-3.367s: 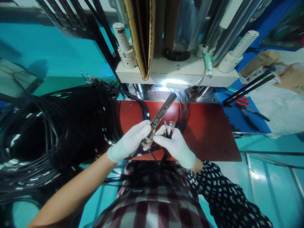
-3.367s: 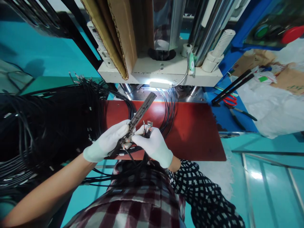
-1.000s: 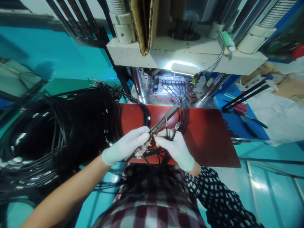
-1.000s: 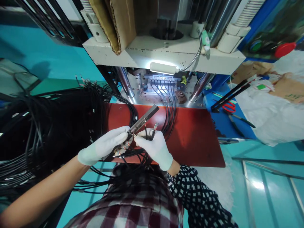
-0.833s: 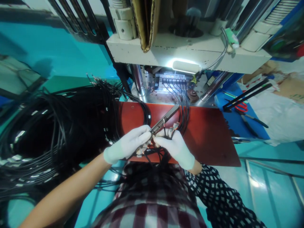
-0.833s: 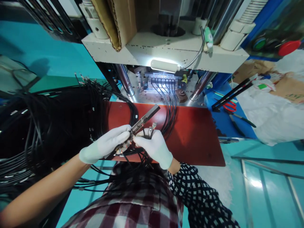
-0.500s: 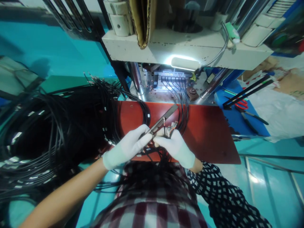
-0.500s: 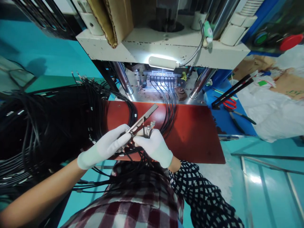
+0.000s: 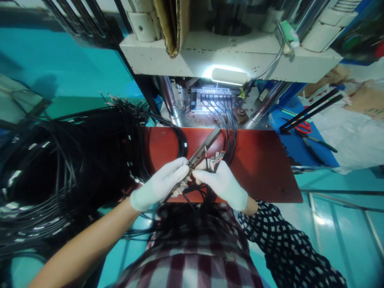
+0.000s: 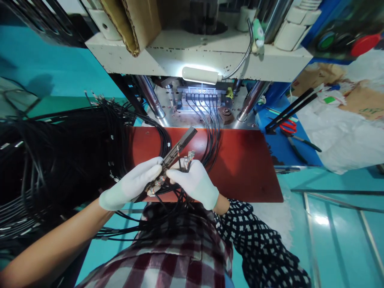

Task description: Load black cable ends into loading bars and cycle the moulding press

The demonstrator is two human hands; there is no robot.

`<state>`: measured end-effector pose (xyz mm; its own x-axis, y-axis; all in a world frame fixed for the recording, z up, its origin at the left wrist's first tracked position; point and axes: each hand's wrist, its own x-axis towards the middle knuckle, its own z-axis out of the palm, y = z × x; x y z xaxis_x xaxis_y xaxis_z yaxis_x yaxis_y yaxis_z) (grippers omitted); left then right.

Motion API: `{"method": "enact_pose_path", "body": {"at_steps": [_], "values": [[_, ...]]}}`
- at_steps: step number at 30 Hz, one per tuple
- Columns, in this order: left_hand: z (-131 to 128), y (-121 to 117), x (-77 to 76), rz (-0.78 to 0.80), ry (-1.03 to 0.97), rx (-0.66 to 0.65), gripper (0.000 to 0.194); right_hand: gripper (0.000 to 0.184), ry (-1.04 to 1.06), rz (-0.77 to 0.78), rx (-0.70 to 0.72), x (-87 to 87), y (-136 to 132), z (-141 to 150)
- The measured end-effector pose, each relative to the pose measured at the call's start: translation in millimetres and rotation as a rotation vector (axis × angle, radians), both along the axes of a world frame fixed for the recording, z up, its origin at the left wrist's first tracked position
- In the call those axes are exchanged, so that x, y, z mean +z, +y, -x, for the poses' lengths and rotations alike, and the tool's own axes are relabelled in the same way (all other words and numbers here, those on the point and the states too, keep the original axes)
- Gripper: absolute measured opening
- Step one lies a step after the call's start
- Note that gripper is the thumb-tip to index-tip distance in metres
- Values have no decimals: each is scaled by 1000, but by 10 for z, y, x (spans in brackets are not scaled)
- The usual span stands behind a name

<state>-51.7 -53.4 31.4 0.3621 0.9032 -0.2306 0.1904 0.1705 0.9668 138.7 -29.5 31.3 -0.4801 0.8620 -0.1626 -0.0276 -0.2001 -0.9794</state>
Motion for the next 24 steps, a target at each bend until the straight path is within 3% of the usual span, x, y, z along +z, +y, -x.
{"method": "enact_pose_path", "body": {"at_steps": [3, 6, 9, 14, 18, 24], "values": [[-21, 13, 45, -255, 313, -44, 31, 15, -29, -7, -24, -4, -5, 21], [-40, 31, 30, -333, 419, -66, 29, 12, -20, 9, -37, -43, -8, 22], [-20, 39, -12, -249, 300, -69, 30, 10, 48, 27, -90, -83, -4, -6], [94, 37, -22, -107, 129, -3, 33, 18, 52, 2, -380, -119, 3, -108], [187, 40, -12, -23, -2, 67, 32, 29, 112, -4, -312, -136, -16, -177], [176, 37, -39, 104, -174, 53, 37, 30, -21, -64, -141, -55, 34, -128]]}}
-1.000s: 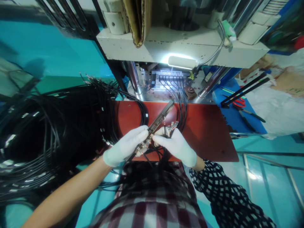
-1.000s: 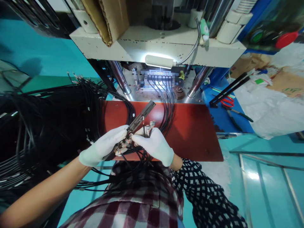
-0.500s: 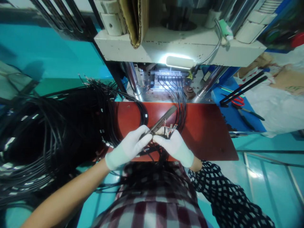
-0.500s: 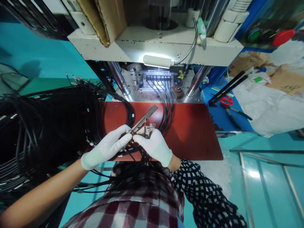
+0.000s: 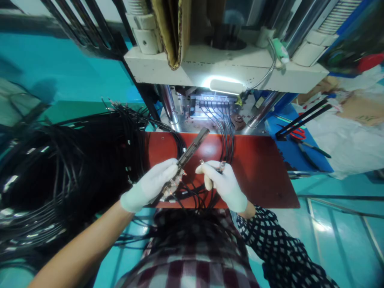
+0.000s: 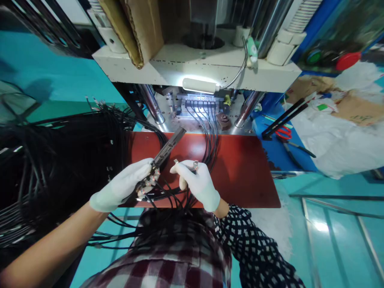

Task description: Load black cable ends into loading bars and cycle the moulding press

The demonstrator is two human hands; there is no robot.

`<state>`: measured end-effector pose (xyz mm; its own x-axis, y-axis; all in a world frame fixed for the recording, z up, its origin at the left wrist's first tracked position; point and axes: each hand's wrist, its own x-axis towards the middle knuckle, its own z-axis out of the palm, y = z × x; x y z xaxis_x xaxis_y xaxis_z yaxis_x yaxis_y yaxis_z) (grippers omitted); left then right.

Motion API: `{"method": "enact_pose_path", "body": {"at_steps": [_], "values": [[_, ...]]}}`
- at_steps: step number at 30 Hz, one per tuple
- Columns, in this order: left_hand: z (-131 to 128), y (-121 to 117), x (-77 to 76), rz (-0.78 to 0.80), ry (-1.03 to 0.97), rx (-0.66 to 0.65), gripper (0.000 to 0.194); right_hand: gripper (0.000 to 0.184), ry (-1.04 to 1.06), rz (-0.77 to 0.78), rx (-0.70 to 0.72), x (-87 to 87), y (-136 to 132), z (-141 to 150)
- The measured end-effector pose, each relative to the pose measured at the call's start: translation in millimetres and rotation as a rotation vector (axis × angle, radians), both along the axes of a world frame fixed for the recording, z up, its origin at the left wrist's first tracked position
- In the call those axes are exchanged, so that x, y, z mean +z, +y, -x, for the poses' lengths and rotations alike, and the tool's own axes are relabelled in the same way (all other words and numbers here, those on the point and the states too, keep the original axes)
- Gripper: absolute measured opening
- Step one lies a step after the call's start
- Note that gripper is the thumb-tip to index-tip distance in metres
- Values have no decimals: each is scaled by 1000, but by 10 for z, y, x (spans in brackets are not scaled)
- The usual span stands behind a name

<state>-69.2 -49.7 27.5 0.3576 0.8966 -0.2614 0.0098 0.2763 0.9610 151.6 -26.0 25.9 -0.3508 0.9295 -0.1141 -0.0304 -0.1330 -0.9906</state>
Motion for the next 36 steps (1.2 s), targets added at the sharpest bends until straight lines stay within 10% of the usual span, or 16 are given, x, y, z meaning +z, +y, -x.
{"method": "enact_pose_path", "body": {"at_steps": [9, 18, 36], "values": [[-59, 16, -11, -3, -15, -104, 40, 28, -100, -25, 185, 120, 116, 108], [-52, 17, 2, -308, 441, -148, 35, 31, -128, -69, 220, 32, 90, 61], [76, -31, 32, -46, 136, -57, 39, 29, 78, 222, -49, -89, -94, -301]]}}
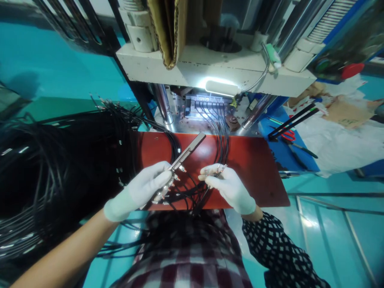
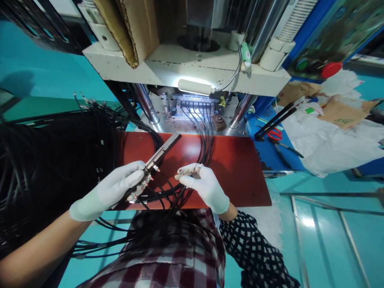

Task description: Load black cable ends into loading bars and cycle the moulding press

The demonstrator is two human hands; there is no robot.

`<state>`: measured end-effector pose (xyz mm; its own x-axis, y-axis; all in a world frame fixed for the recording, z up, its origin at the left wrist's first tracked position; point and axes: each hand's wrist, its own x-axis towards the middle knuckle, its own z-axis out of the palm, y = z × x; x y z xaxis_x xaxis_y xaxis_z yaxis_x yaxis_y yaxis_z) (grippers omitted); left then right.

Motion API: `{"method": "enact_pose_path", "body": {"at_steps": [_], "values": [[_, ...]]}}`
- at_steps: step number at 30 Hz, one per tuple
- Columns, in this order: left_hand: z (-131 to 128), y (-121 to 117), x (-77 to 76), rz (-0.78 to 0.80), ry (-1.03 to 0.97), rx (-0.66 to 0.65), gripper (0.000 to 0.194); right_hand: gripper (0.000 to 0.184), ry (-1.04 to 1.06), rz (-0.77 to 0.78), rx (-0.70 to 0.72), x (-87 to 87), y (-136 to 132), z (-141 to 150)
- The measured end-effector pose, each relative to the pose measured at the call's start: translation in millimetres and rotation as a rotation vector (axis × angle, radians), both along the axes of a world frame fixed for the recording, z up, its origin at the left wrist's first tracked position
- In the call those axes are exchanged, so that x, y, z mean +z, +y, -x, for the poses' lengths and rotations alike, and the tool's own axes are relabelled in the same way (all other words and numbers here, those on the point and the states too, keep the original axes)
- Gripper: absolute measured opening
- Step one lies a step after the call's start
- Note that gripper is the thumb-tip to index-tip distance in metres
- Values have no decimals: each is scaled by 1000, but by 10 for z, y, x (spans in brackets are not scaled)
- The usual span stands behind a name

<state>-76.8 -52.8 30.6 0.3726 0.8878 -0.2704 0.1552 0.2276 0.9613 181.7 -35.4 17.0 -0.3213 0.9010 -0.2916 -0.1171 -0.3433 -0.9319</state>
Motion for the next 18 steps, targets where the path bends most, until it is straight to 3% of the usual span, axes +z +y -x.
{"method": "enact_pose_path", "body": {"at_steps": [9, 13, 18], "values": [[1, -9, -12, 54, -86, -8, 37, 16, -273, -109, 89, 53, 34, 33], [17, -12, 8, 65, -90, -53, 38, 16, -206, -138, 98, 83, 16, 139], [21, 3, -21, 81, -94, -84, 37, 18, -106, -135, -25, 136, 8, 303]]}}
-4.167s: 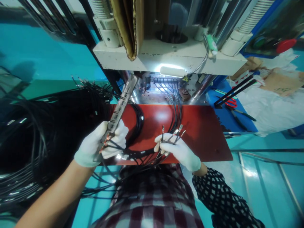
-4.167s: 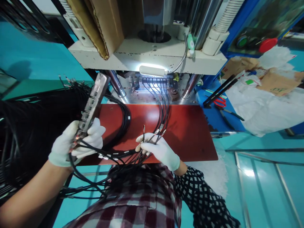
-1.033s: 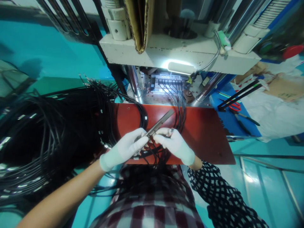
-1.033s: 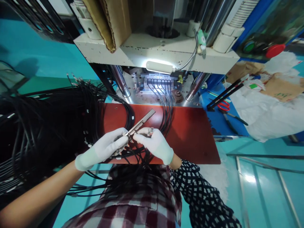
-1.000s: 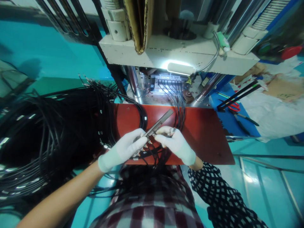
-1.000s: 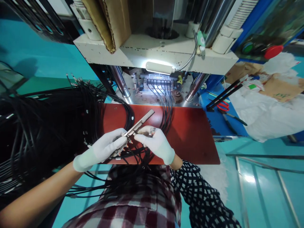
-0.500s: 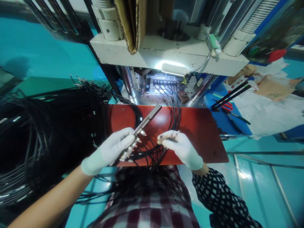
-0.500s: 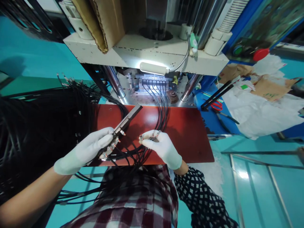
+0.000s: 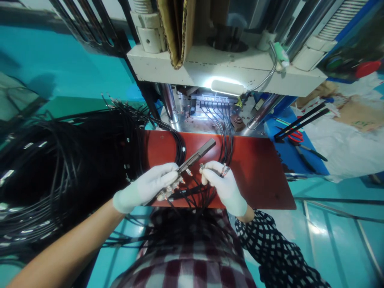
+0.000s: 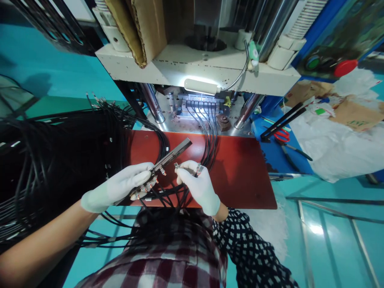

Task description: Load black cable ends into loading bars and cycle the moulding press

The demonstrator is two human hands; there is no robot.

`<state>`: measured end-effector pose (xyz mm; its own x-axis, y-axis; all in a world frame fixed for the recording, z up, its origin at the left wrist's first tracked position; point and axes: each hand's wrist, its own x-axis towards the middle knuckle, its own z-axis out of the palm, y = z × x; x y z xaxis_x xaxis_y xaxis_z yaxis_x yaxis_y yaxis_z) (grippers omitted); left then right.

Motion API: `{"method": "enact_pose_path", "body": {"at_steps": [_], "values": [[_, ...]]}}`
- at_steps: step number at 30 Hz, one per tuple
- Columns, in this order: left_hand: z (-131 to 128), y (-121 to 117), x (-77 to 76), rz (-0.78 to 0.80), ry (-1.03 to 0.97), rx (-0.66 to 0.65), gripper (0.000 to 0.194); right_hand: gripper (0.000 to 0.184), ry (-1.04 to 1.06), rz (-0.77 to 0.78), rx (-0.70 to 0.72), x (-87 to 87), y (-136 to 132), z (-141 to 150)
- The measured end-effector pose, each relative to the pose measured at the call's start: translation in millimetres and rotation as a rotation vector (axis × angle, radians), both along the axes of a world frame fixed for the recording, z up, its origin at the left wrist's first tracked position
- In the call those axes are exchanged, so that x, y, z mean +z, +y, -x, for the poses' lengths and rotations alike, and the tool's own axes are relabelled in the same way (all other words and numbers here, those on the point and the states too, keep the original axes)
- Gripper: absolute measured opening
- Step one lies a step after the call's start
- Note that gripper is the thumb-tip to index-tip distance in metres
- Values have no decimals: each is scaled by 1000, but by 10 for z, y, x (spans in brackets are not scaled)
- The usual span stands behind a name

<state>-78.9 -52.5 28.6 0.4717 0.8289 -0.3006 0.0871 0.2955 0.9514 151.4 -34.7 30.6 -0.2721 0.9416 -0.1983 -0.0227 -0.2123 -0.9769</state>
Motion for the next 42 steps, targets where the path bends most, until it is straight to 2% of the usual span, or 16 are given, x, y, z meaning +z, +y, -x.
{"method": "enact_pose_path", "body": {"at_steps": [5, 11, 13, 16, 18, 21, 24, 28, 31, 35, 38, 42], "values": [[-25, 3, -42, 51, 10, -40, 40, 23, 5, -21, 9, 8, 51, 73], [-22, -6, -39, 23, 27, -50, 39, 24, -25, -58, 49, 26, 79, 66], [-28, 2, -15, -77, 124, -75, 37, 25, -36, -73, 52, 11, 76, 70], [-46, 18, 5, -320, 343, -101, 32, 25, -60, -90, 51, -29, 75, 74], [-54, 20, -6, -377, 411, -106, 31, 23, -58, -77, 74, -50, 80, 59], [-40, 3, -41, -309, 363, -83, 33, 15, -20, -3, 61, -59, 89, -16], [3, -15, -58, -259, 294, -53, 35, 20, -16, 36, -42, -61, 86, -134], [42, -10, -37, -217, 244, 1, 38, 19, -8, 56, -87, -114, 52, -237], [40, -4, -16, -165, 210, 18, 40, 23, 98, 58, -122, -186, 12, -239], [33, -8, -3, -111, 157, 34, 40, 32, 246, 57, -72, -245, -13, -210], [32, -10, -12, -82, 104, 38, 41, 40, 214, 83, -42, -196, 25, -180], [34, -4, -57, -36, 26, -11, 40, 29, 24, 43, 13, -22, 102, -91]]}}
